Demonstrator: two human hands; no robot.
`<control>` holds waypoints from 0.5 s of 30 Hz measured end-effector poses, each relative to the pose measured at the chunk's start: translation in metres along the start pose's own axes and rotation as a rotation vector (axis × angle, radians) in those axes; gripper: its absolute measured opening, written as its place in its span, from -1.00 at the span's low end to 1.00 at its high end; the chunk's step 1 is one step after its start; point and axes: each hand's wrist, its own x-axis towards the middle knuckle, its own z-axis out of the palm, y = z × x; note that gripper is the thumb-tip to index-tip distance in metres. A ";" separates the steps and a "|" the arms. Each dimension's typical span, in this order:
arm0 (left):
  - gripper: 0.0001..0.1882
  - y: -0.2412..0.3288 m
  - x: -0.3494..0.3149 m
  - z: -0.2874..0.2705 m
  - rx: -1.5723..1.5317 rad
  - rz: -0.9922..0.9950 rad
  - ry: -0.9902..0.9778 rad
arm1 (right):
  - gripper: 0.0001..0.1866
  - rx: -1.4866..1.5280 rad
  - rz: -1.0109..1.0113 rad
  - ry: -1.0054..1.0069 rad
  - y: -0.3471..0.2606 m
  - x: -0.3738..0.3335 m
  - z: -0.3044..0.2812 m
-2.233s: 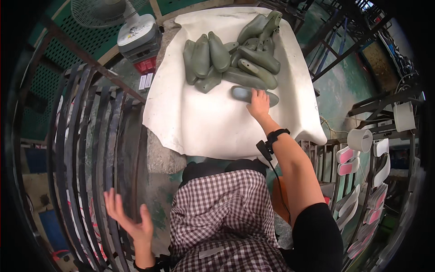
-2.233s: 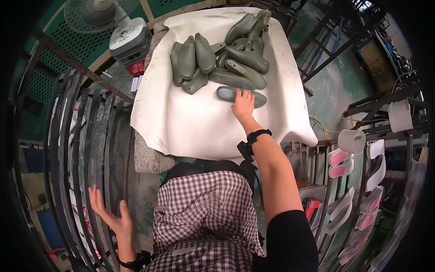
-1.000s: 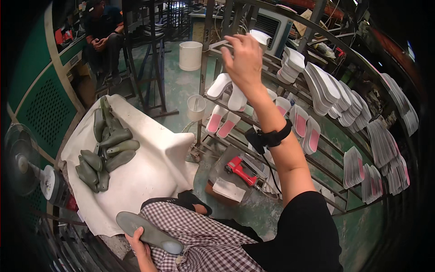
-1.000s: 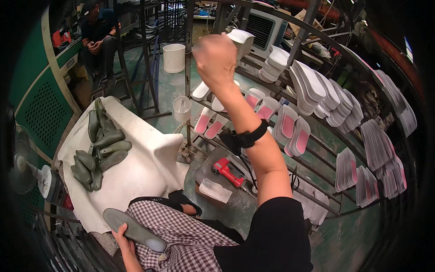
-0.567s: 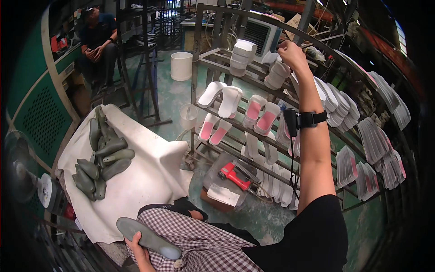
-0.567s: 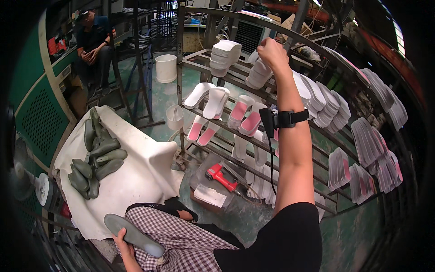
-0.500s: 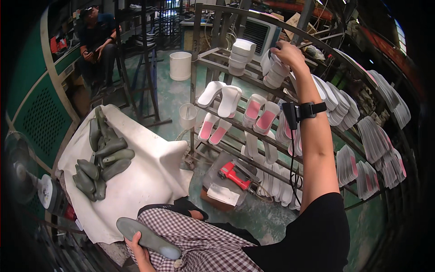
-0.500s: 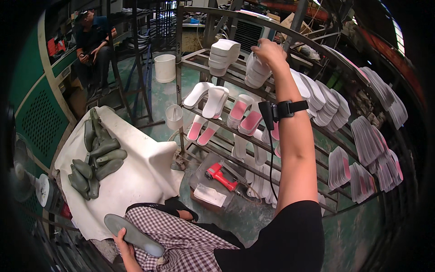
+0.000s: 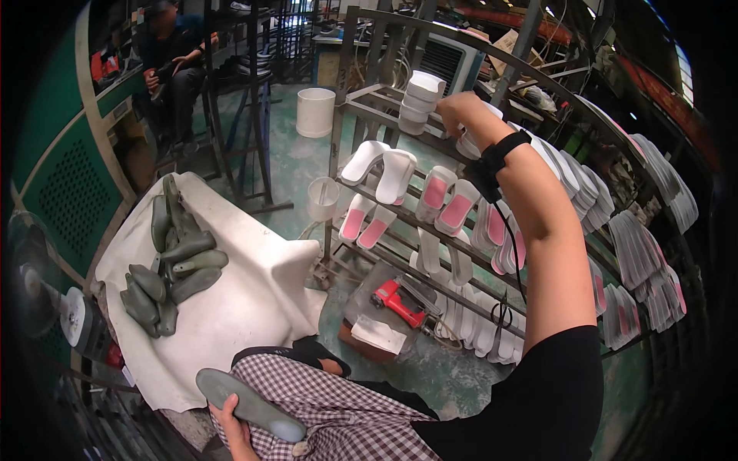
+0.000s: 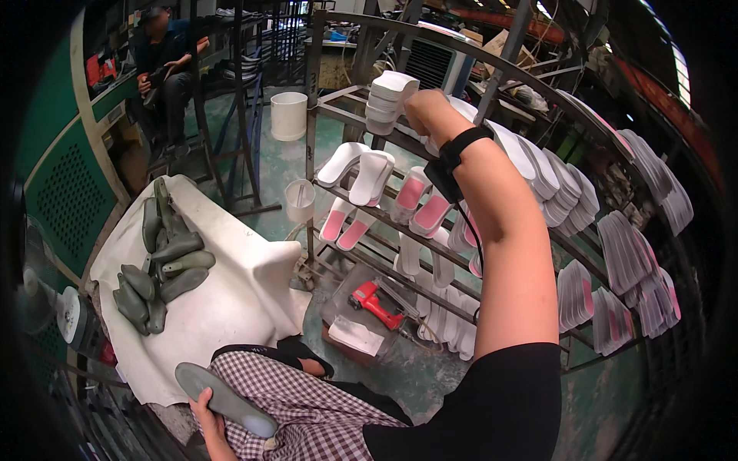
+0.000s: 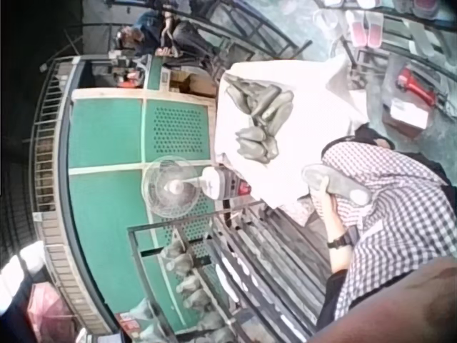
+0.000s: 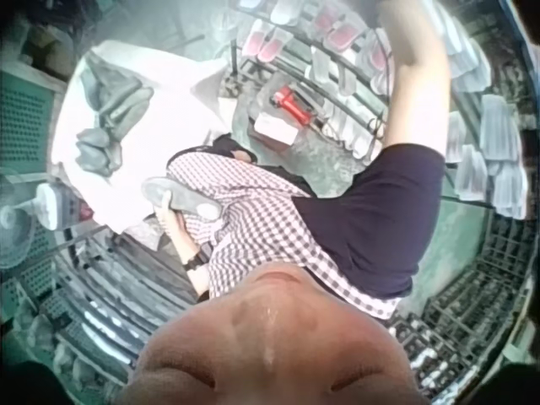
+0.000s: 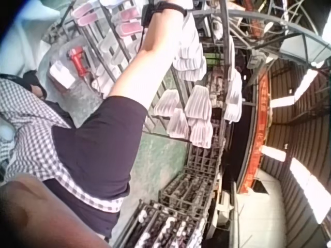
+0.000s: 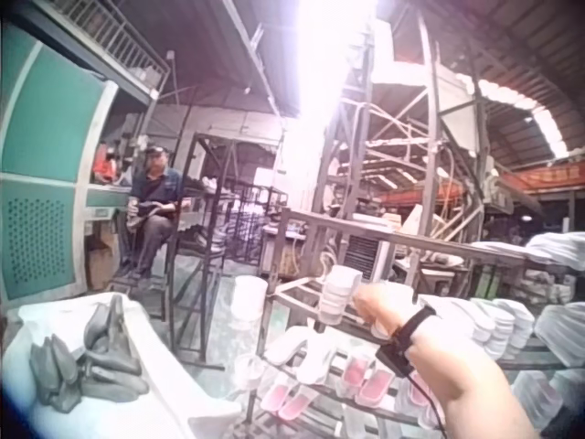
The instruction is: Applying heat to shoe insoles and attaching them to shoe lasts on a production line.
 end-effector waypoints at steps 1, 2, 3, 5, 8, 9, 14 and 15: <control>-0.10 0.001 -0.002 0.001 -0.005 -0.003 0.011 | -0.57 -0.022 0.020 0.083 -0.014 -0.002 0.001; -0.09 0.003 -0.004 0.002 0.011 -0.014 0.027 | -0.65 -0.043 0.039 0.167 -0.026 -0.004 -0.002; -0.09 0.004 -0.004 0.004 0.026 -0.024 0.023 | -0.76 0.014 0.012 0.268 -0.014 -0.005 0.008; -0.17 -0.003 0.001 -0.002 0.033 0.021 0.020 | -0.84 0.023 0.021 0.506 -0.002 -0.005 0.012; -0.24 -0.007 0.004 -0.004 0.039 0.062 0.002 | -0.85 -0.016 0.023 0.896 0.033 -0.004 0.017; -0.23 -0.006 0.003 -0.005 0.041 0.063 0.000 | -0.84 0.072 0.179 0.900 0.037 -0.008 0.011; -0.18 -0.006 0.002 -0.007 0.035 0.062 0.015 | -0.82 0.306 0.461 1.015 0.018 -0.043 -0.025; -0.16 -0.006 0.002 -0.008 0.042 0.059 0.010 | -0.80 0.357 0.424 1.035 0.004 -0.047 -0.029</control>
